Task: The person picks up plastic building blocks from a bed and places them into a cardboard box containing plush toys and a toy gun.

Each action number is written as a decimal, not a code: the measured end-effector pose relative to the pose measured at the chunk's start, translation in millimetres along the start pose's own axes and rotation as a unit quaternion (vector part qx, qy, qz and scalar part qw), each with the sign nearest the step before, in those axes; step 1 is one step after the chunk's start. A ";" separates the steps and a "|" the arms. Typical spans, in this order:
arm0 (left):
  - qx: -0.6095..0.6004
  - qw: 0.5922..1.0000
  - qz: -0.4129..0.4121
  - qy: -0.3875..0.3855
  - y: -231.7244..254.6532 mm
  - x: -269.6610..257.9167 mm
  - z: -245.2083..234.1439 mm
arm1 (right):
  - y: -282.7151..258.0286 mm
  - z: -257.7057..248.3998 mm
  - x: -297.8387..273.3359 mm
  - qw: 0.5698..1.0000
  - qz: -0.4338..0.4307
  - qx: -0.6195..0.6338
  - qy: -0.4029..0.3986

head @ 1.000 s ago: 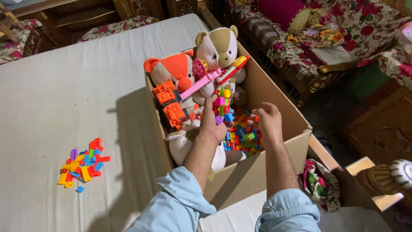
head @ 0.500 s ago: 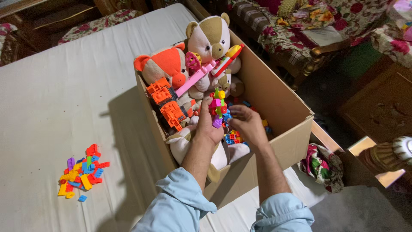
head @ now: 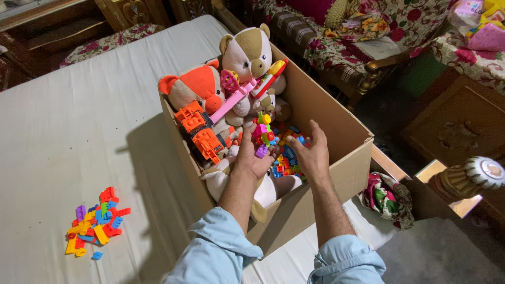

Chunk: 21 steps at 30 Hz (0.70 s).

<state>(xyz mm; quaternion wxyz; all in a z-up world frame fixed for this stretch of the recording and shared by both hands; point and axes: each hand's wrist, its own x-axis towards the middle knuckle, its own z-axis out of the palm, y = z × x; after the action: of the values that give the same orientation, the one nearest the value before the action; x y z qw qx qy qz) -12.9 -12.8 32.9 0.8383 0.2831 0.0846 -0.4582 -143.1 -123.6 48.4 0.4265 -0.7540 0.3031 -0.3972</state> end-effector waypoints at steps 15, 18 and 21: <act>0.027 0.995 0.095 -0.030 -2.8 -9.3 0.9 | -30.2 19.7 -1.3 0.949 0.092 0.166 -0.251; -0.007 0.987 0.150 -0.054 -3.1 -5.0 -1.8 | -11.7 7.5 8.8 0.950 0.173 0.088 -0.243; 0.004 0.995 0.095 0.008 -2.5 -5.0 -3.1 | -1.1 -4.1 12.9 0.969 0.159 0.054 -0.180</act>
<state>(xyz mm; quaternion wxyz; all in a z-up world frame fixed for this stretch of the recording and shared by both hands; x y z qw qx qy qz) -17.3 -8.6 31.3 0.8762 0.2967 0.0628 -0.3745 -140.0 -135.1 55.1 0.5719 -0.7308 0.3158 -0.1978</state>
